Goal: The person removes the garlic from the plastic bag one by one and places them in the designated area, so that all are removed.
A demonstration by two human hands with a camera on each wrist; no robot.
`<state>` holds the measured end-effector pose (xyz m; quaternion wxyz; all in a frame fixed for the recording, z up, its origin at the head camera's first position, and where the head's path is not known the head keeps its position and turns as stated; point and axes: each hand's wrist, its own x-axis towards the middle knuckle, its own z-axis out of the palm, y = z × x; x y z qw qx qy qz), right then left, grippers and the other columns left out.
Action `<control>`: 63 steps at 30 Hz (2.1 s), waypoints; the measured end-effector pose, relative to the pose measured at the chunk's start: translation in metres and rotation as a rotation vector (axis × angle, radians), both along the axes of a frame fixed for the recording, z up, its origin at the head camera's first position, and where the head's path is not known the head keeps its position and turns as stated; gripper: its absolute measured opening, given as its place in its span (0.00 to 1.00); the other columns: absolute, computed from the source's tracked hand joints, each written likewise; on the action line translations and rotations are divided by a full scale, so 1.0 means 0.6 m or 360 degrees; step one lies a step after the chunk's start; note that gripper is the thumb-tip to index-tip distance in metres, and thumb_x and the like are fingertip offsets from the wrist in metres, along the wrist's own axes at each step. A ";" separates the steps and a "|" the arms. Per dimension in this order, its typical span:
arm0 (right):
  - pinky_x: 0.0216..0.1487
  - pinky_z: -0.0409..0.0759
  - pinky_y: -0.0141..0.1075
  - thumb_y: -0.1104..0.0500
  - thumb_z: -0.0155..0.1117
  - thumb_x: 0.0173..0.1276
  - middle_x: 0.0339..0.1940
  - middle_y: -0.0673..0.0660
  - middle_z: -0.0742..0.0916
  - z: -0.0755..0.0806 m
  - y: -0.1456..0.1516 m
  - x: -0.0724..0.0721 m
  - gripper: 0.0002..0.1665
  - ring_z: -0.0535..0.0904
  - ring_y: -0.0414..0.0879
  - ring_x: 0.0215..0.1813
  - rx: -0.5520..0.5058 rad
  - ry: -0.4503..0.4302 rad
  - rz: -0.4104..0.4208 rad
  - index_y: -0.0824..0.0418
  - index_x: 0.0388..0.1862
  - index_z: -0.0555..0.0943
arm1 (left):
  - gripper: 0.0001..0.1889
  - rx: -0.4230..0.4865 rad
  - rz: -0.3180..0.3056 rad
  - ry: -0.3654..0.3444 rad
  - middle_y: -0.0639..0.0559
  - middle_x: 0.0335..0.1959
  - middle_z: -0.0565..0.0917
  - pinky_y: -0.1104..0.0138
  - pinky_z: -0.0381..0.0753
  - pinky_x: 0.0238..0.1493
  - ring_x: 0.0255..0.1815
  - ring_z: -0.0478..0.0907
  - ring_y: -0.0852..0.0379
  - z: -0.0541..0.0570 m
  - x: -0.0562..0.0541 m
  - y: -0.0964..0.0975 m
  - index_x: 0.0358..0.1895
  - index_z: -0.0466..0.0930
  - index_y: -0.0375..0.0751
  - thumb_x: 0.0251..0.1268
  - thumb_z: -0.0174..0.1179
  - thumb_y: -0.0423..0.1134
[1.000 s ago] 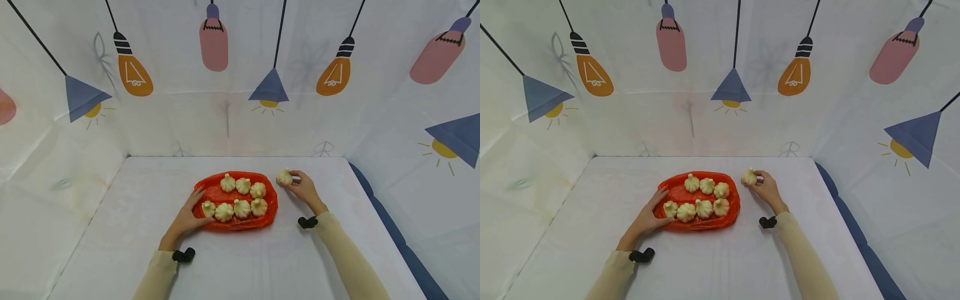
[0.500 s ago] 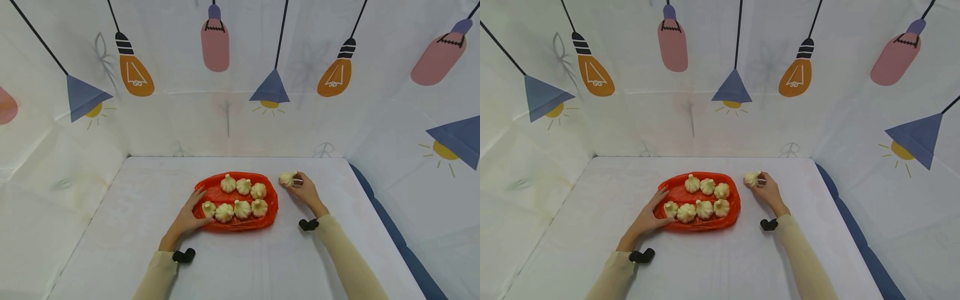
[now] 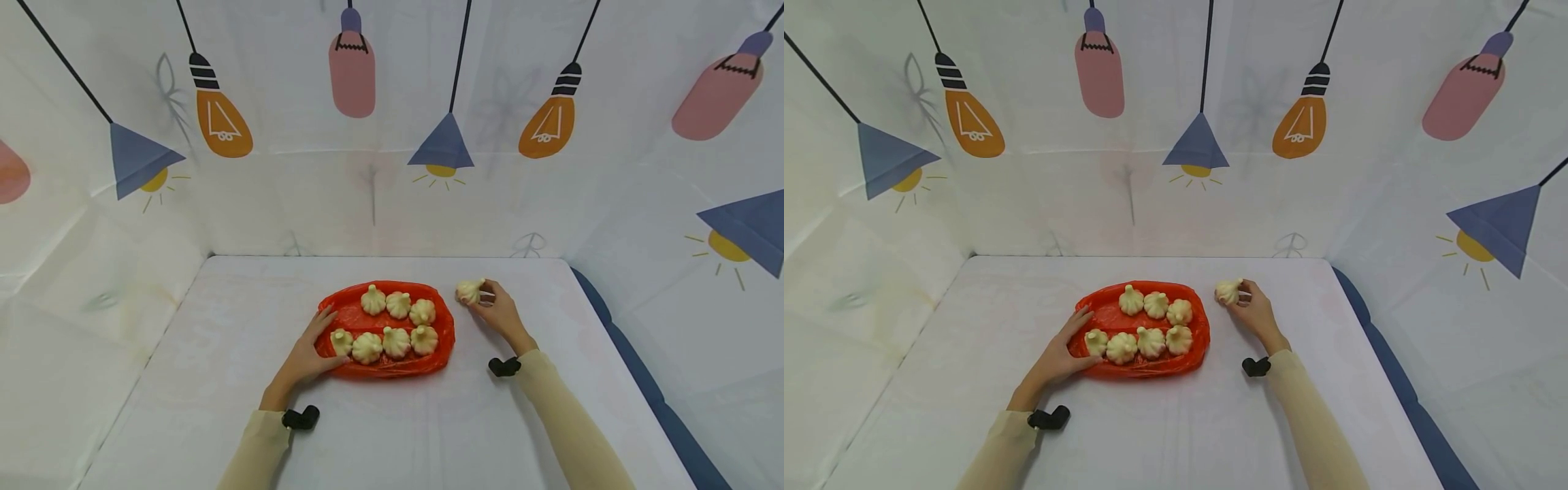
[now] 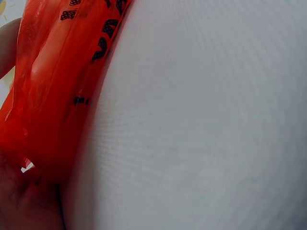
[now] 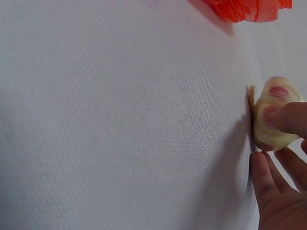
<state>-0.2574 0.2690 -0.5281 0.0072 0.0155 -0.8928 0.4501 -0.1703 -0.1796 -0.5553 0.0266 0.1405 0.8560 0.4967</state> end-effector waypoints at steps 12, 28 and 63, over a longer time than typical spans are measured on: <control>0.64 0.81 0.57 0.58 0.72 0.69 0.74 0.73 0.74 0.008 0.010 0.003 0.43 0.79 0.67 0.67 -0.0026 -0.0041 0.0021 0.68 0.77 0.64 | 0.52 -0.0012 0.0005 -0.0003 0.52 0.86 0.53 0.31 0.50 0.77 0.87 0.40 0.39 -0.001 0.000 0.000 0.81 0.61 0.48 0.52 0.79 0.51; 0.74 0.70 0.60 0.44 0.73 0.67 0.83 0.68 0.60 0.074 0.006 0.001 0.64 0.62 0.66 0.80 -0.0311 -0.0006 -0.0053 0.55 0.86 0.41 | 0.53 -0.0040 -0.0004 -0.0007 0.51 0.86 0.52 0.29 0.51 0.76 0.86 0.40 0.37 -0.001 0.000 -0.001 0.81 0.60 0.48 0.52 0.79 0.51; 0.80 0.61 0.60 0.43 0.77 0.62 0.86 0.55 0.53 0.169 -0.192 0.035 0.67 0.53 0.59 0.85 0.0012 -0.0007 0.0721 0.47 0.87 0.42 | 0.53 -0.0004 -0.0017 0.0039 0.52 0.86 0.53 0.30 0.49 0.77 0.86 0.40 0.37 -0.001 -0.003 0.001 0.81 0.61 0.47 0.51 0.80 0.51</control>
